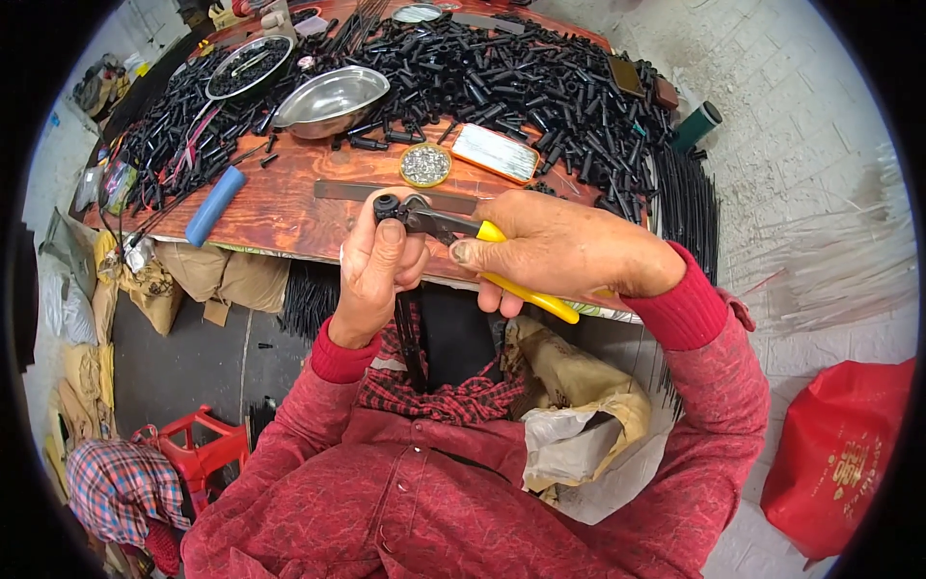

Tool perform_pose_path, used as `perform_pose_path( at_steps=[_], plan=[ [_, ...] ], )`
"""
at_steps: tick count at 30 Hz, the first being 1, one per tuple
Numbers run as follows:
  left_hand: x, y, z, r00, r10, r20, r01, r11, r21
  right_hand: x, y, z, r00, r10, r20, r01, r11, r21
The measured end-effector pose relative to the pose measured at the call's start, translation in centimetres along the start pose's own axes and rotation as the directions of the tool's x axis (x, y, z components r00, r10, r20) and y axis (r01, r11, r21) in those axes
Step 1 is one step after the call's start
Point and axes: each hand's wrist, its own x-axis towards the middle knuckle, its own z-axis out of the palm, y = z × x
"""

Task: The recorder is using pliers to trim and organize bundles of black electrical components at a factory workbench.

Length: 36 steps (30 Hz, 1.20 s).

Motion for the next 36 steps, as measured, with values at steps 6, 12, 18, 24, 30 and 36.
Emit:
perform_pose_path(
  at_steps=[6,12,18,24,30,36],
  plan=[
    [0.7,-0.6,0.1,0.994,0.053,-0.092,-0.043,0.993,0.11,1.3,0.3,0.0,0.992,-0.053,-0.112,0.037,0.989,-0.142],
    [0.8,-0.6,0.2,0.985,0.092,-0.146,-0.055,0.97,0.236,2.4,1.0,1.4,0.923,-0.162,-0.35,-0.01,0.897,-0.442],
    [1.1,-1.2,-0.6,0.967,0.159,-0.201,-0.093,0.948,0.306,4.0,1.7,3.4,0.791,-0.313,-0.525,-0.039,0.831,-0.554],
    [-0.2,0.8,-0.2,0.986,0.061,-0.157,-0.044,0.993,0.106,3.3,2.1,3.3,0.846,-0.328,-0.42,0.116,0.883,-0.455],
    [-1.5,1.8,-0.1,0.997,-0.005,-0.074,0.002,0.999,-0.042,1.0,2.3,2.6,0.874,-0.428,-0.231,0.258,0.811,-0.525],
    [-2.4,2.1,0.9,1.0,0.023,-0.021,-0.024,1.0,-0.019,-1.5,0.5,2.8,0.865,-0.406,-0.294,0.166,0.786,-0.596]
  ],
)
